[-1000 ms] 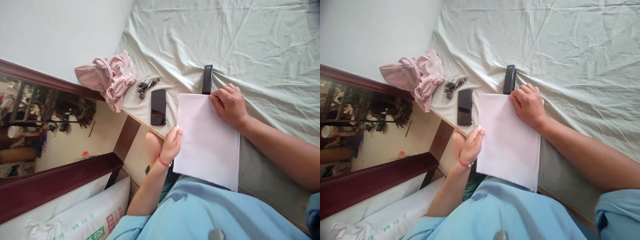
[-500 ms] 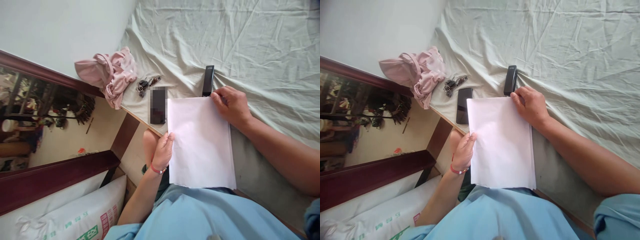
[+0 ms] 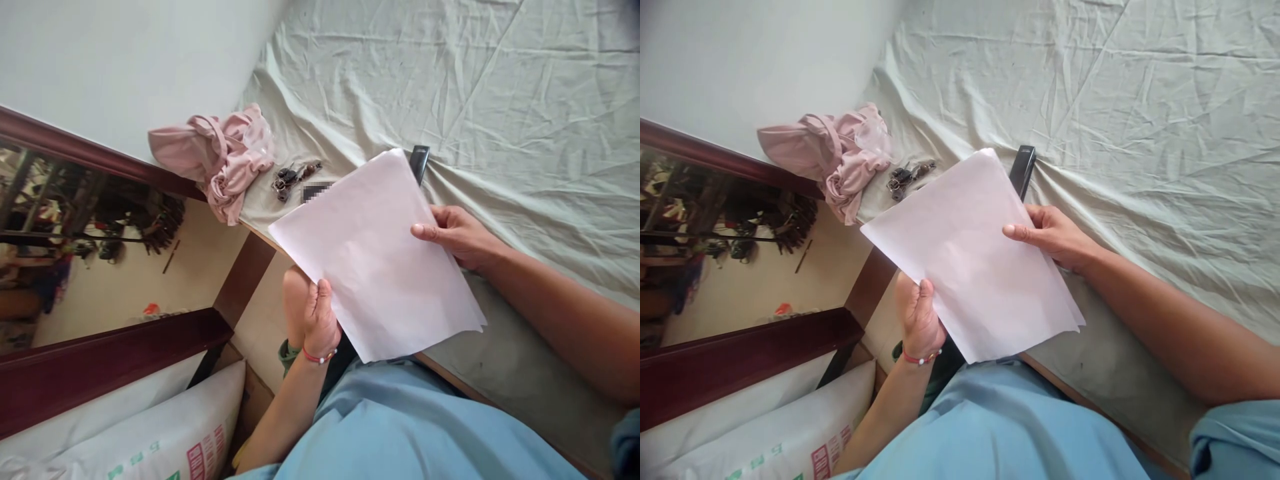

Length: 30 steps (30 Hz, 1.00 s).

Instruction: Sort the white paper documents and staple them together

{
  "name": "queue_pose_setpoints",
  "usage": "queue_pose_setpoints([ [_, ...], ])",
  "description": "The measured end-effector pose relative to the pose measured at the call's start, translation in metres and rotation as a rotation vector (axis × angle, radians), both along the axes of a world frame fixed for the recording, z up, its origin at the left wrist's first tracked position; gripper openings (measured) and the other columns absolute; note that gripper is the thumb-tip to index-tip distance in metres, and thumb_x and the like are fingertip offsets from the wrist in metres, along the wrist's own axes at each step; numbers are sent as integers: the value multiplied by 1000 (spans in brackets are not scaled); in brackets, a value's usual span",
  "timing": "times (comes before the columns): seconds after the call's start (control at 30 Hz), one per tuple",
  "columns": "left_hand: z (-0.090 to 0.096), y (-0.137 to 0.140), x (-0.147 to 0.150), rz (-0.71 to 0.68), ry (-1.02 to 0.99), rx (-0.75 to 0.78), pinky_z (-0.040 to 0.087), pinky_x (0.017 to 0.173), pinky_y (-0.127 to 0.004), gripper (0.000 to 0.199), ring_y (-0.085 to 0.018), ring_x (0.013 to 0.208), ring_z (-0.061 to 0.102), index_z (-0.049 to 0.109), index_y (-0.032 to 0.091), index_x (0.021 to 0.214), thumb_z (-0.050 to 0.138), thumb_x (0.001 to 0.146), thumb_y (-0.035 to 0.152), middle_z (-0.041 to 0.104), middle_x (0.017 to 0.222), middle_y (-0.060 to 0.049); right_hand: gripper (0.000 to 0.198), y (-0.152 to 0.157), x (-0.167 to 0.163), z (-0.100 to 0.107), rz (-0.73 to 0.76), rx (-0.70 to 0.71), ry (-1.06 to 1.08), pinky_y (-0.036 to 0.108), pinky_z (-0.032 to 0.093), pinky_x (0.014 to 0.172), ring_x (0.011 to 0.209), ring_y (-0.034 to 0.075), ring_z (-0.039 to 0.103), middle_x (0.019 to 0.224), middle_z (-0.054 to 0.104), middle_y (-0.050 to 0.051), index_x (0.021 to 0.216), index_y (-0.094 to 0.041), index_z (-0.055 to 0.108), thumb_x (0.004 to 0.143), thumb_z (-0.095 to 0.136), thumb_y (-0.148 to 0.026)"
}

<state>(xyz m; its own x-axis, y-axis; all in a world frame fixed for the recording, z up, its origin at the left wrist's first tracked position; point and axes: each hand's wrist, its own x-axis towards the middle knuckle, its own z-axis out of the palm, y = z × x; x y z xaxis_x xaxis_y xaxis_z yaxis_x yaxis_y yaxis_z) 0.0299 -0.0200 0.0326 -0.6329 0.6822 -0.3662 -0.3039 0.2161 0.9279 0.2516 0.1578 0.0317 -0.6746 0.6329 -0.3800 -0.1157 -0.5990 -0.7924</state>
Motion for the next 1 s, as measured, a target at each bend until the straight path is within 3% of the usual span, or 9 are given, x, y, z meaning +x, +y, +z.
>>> queue_pose_setpoints([
  [0.1, 5, 5, 2, -108, -64, 21, 48, 124, -42, 57, -29, 146, 57, 70, 29, 133, 77, 86, 61, 71, 144, -7, 43, -1, 4, 4, 75, -109, 3, 34, 64, 67, 76, 24, 75, 95, 78, 10, 96, -16, 76, 68, 96, -42],
  [0.23, 18, 14, -2, -231, -66, 61, 54, 117, -46, 51, -33, 139, 62, 74, 27, 127, 82, 83, 52, 78, 129, -8, 42, 1, 8, 4, 142, -163, 55, 35, 65, 70, 78, 25, 76, 95, 79, 10, 98, -15, 76, 69, 95, -38],
  [0.4, 27, 21, 5, -260, -76, -5, 59, 110, -46, 78, -32, 122, 72, 68, 29, 137, 97, 65, 36, 81, 120, -6, 53, -1, 8, 6, 214, -181, 74, 39, 67, 77, 88, 27, 77, 102, 79, 10, 116, -17, 74, 70, 95, -34],
  [0.6, 23, 21, 12, -304, -185, -149, 54, 117, -46, 91, -30, 129, 68, 63, 22, 143, 99, 63, 46, 76, 133, -10, 43, 6, 9, 6, 110, -152, -79, 39, 64, 64, 74, 27, 74, 93, 78, 13, 90, -18, 77, 72, 91, -54],
  [0.7, 27, 24, 8, -310, -90, -96, 52, 119, -44, 81, -30, 133, 66, 66, 22, 137, 95, 68, 51, 76, 132, -10, 42, 8, 9, 6, 103, -111, -139, 41, 63, 62, 69, 26, 73, 87, 77, 12, 82, -18, 77, 72, 90, -57],
  [0.8, 33, 33, 3, -195, 37, 1, 55, 115, -45, 58, -33, 130, 69, 74, 20, 121, 87, 78, 56, 81, 118, -10, 43, 6, 9, 7, 136, -86, -124, 39, 61, 60, 67, 25, 72, 84, 76, 11, 82, -18, 76, 74, 89, -58],
  [0.9, 35, 42, 0, -79, 138, 1, 57, 111, -44, 46, -34, 125, 71, 76, 18, 105, 85, 80, 56, 82, 106, -9, 44, 5, 8, 7, 209, -33, -122, 36, 61, 59, 70, 25, 73, 86, 76, 11, 90, -18, 76, 77, 86, -58],
  [0.97, 32, 45, -1, -103, 142, -28, 58, 109, -43, 45, -34, 126, 70, 77, 18, 101, 86, 79, 56, 82, 102, -9, 46, 9, 9, 7, 143, 140, -183, 35, 61, 61, 76, 25, 74, 95, 77, 9, 112, -21, 74, 85, 79, -58],
  [1.0, 29, 45, -1, -147, 113, -32, 58, 108, -42, 47, -34, 126, 69, 77, 17, 101, 85, 79, 57, 82, 101, -9, 48, 11, 10, 7, 66, 306, -251, 34, 61, 62, 79, 24, 74, 100, 77, 8, 126, -23, 69, 91, 73, -57],
])
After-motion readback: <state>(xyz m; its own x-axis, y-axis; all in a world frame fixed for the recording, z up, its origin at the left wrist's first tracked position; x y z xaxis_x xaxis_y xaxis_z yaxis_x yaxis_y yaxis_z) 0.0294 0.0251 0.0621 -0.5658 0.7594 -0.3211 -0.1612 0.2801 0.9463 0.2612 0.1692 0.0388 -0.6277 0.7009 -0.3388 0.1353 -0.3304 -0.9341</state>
